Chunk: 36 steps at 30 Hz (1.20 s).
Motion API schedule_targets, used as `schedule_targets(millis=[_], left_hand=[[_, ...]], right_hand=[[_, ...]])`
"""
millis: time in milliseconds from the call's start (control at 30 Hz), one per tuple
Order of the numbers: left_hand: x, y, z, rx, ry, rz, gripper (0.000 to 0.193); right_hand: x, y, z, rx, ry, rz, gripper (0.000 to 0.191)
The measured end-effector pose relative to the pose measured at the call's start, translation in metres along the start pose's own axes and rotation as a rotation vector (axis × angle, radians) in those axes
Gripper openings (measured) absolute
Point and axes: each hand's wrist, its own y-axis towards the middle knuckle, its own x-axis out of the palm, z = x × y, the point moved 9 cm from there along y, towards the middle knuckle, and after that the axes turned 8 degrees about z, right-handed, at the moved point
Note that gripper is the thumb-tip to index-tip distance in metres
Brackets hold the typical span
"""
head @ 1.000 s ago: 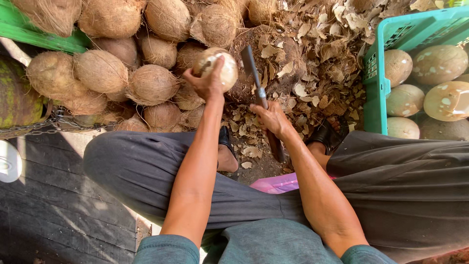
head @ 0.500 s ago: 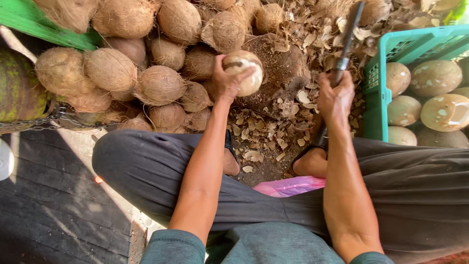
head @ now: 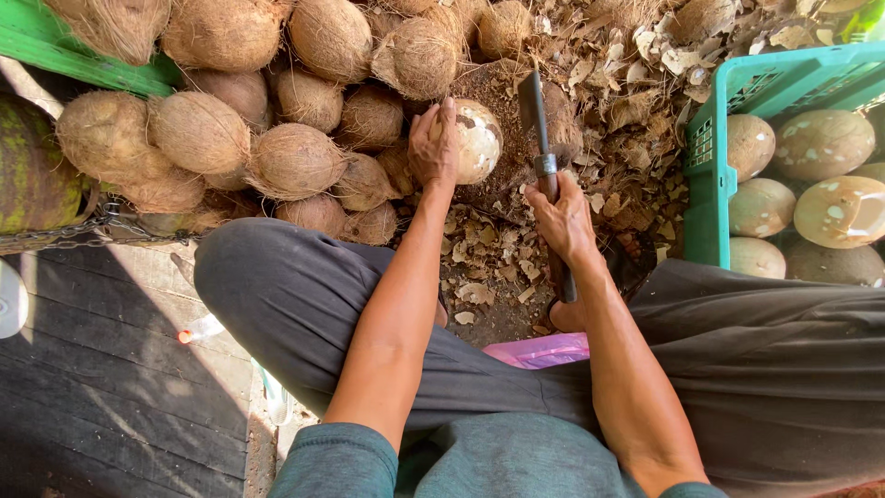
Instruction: The person sits on the ground beside a pile of coconuts and uses a machete to chop and trim the husk off each coconut, rotating the coconut between strikes. Trimmed coconuts are placed into a green plastic crate, and loose husk pieces are set aside.
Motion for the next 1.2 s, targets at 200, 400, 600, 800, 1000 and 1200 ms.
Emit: schedule_targets(millis=[200,400,600,800,1000,1200], left_hand=[[0.014,-0.003,0.018,0.115,0.137,0.003,0.067],[0.019,-0.004,0.02,0.225,0.14,0.062,0.063],[0.02,-0.005,0.015,0.148,0.167,0.051,0.062],[0.012,-0.013,0.033,0.254,0.169,0.085,0.057],[0.016,-0.008,0.021,0.185,0.209,0.077,0.06],[0.008,-0.018,0.028,0.127,0.073,0.011,0.063]], right_hand=[[-0.012,-0.009,-0.031,-0.109,0.181,0.077,0.029],[0.003,-0.016,-0.025,-0.021,0.238,-0.043,0.029],[-0.016,-0.021,-0.055,-0.345,0.488,0.133,0.029],[0.012,-0.017,-0.045,-0.231,-0.078,0.077,0.036],[0.007,-0.022,-0.05,-0.387,0.162,0.17,0.032],[0.018,-0.014,-0.011,0.072,-0.025,-0.001,0.035]])
